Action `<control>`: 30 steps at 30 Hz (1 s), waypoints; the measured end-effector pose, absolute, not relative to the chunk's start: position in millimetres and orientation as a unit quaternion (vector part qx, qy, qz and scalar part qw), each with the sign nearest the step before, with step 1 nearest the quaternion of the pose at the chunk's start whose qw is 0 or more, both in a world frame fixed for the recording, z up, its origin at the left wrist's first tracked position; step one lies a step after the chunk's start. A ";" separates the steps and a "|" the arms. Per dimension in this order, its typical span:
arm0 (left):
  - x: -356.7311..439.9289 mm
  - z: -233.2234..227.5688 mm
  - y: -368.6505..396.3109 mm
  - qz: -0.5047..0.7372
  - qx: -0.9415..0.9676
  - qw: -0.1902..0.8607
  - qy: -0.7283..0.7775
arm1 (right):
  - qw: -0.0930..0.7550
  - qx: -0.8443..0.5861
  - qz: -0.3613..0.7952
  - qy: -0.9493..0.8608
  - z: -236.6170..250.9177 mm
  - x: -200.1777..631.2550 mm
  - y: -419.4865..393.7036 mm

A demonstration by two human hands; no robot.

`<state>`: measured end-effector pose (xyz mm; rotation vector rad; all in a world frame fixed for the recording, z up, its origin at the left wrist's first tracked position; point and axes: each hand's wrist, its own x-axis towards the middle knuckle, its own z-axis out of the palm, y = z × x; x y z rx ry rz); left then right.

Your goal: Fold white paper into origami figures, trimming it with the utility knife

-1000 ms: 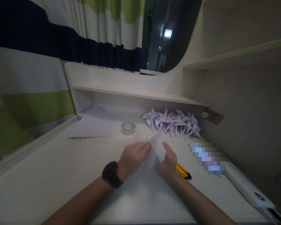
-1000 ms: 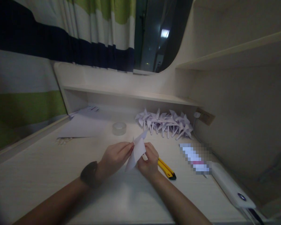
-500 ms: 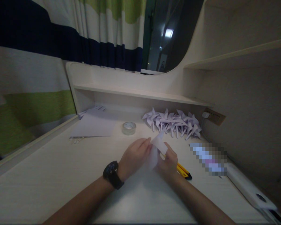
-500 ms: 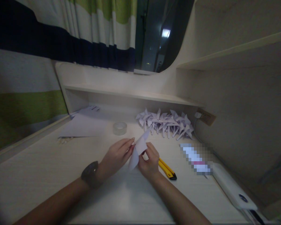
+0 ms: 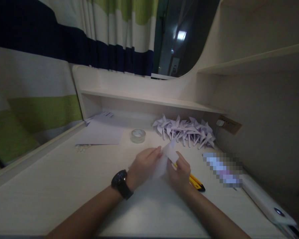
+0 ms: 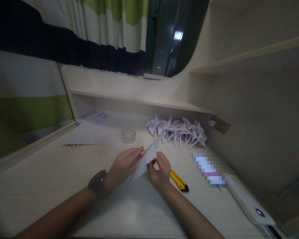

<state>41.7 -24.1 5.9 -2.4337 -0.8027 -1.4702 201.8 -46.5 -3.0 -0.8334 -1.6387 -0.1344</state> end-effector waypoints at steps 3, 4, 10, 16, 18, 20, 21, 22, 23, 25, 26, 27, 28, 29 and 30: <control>42.4 6.9 -25.0 -0.519 -0.808 0.075 -0.270 | 0.606 -0.357 -0.052 -0.709 -2.4 202.5 -46.0; 42.3 7.4 -25.5 -0.518 -0.809 0.071 -0.268 | 0.607 -0.353 -0.047 -0.711 -2.8 202.8 -45.6; 41.2 9.5 -28.2 -0.503 -0.813 0.076 -0.283 | 0.601 -0.361 -0.032 -0.713 -7.1 204.2 -44.4; 41.2 10.5 -30.2 -0.512 -0.810 0.076 -0.275 | 0.601 -0.361 -0.048 -0.712 -6.3 203.3 -44.6; 41.6 10.6 -30.8 -0.515 -0.809 0.074 -0.273 | 0.601 -0.362 -0.051 -0.711 -7.2 203.3 -43.8; 42.0 10.3 -30.8 -0.518 -0.807 0.075 -0.273 | 0.604 -0.362 -0.049 -0.709 -8.8 203.7 -42.9; 42.1 10.1 -30.6 -0.518 -0.807 0.077 -0.274 | 0.606 -0.360 -0.048 -0.708 -9.8 203.9 -42.6; 42.1 9.9 -30.4 -0.517 -0.807 0.078 -0.274 | 0.607 -0.360 -0.045 -0.707 -10.7 204.1 -42.5; 42.0 9.6 -30.1 -0.517 -0.807 0.079 -0.273 | 0.608 -0.360 -0.042 -0.706 -11.5 204.3 -42.5; 41.7 9.4 -29.6 -0.516 -0.809 0.078 -0.270 | 0.610 -0.361 -0.039 -0.704 -12.6 204.4 -42.8; 41.6 9.4 -29.6 -0.516 -0.810 0.076 -0.268 | 0.610 -0.362 -0.037 -0.703 -12.9 204.3 -43.0; 41.6 9.5 -29.7 -0.517 -0.810 0.074 -0.267 | 0.610 -0.365 -0.034 -0.702 -13.1 204.1 -43.2; 41.7 9.7 -29.9 -0.517 -0.810 0.072 -0.266 | 0.609 -0.371 -0.033 -0.700 -13.2 203.9 -43.2; 41.9 9.9 -30.1 -0.519 -0.809 0.069 -0.266 | 0.608 -0.377 -0.032 -0.698 -13.2 203.7 -43.1; 42.1 10.1 -30.3 -0.520 -0.808 0.066 -0.267 | 0.605 -0.382 -0.035 -0.698 -13.2 203.7 -42.8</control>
